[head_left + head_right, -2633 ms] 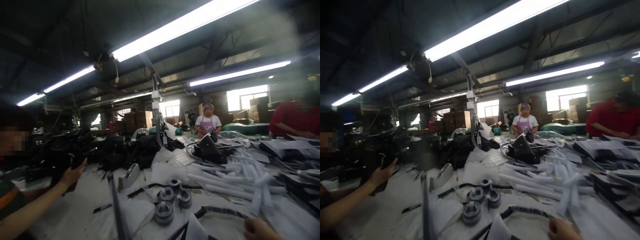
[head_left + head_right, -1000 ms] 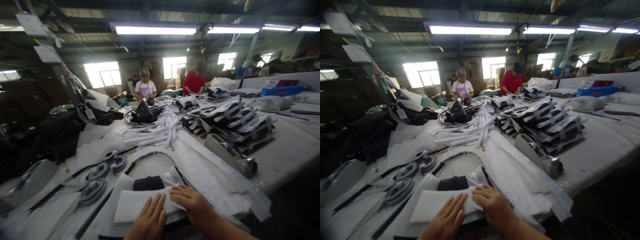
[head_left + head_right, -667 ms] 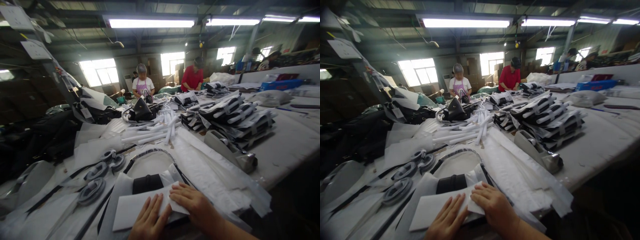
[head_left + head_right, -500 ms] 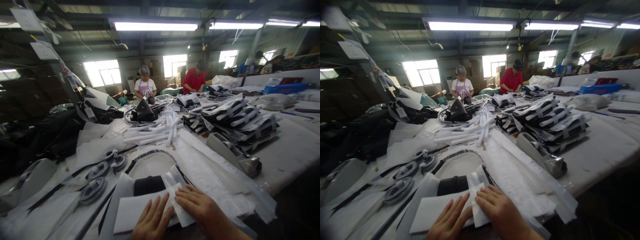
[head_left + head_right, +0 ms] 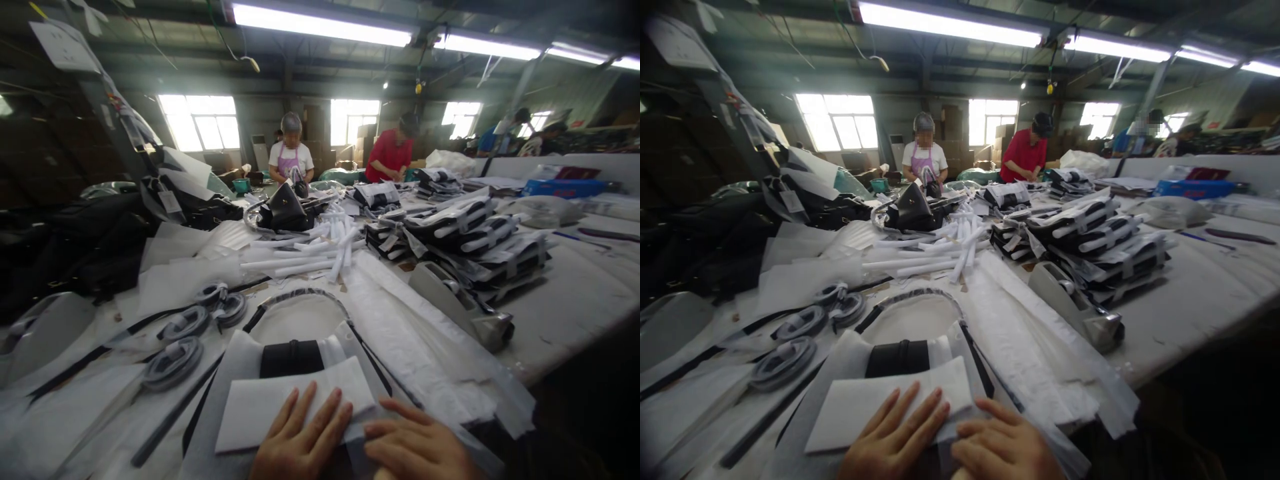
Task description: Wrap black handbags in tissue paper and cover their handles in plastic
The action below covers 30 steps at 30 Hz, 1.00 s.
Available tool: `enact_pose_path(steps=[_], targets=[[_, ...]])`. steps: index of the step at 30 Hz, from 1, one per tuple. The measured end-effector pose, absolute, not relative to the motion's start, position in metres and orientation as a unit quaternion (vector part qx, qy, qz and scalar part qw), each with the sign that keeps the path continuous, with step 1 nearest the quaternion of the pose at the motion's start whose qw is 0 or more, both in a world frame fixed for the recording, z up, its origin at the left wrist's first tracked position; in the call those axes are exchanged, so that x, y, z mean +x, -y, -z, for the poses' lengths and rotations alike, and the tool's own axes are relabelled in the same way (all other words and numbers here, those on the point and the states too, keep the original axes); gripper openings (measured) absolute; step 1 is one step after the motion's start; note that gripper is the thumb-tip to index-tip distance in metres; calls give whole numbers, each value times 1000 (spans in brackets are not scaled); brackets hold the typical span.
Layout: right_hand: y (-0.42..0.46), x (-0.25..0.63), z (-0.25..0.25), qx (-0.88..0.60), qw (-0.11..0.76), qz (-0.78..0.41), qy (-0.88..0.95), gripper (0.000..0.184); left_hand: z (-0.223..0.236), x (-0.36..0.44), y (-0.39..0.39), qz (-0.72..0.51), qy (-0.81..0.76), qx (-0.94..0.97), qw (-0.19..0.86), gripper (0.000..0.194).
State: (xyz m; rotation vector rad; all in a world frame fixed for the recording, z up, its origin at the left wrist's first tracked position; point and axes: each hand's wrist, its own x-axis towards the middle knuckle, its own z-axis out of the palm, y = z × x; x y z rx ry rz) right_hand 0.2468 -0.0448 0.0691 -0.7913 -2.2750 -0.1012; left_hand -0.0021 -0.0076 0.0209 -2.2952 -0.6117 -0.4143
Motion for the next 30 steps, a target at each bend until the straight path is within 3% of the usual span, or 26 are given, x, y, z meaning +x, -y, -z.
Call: enact_pose_path(steps=[4,7,9,17,19,21,23,26,28,30], targets=[[-9,233,-87,-412,326,-28,851,29,-21,-2,5,150,234,-882,380,45],[-62,213,-84,-449,150,-67,878,36,-16,-3,3,169,231,-875,391,44],[-83,206,-76,-447,70,-84,888,29,-10,-3,3,201,235,-866,394,44],[-97,208,-69,-423,27,-49,904,18,4,1,-1,262,261,-854,367,39],[-95,210,-75,-418,26,-44,907,17,2,-1,-2,262,246,-853,377,40],[-79,218,-80,-440,62,-37,895,27,-2,-2,-1,251,252,-858,370,42],[-45,231,-80,-465,169,-31,869,37,-7,-3,3,229,265,-868,351,43],[24,252,-63,-452,344,-30,822,27,-12,-1,10,211,293,-879,312,45],[66,262,-41,-403,361,1,841,23,-15,0,13,197,303,-884,296,46],[92,264,-15,-354,323,74,875,28,-17,2,14,171,304,-893,286,47]])
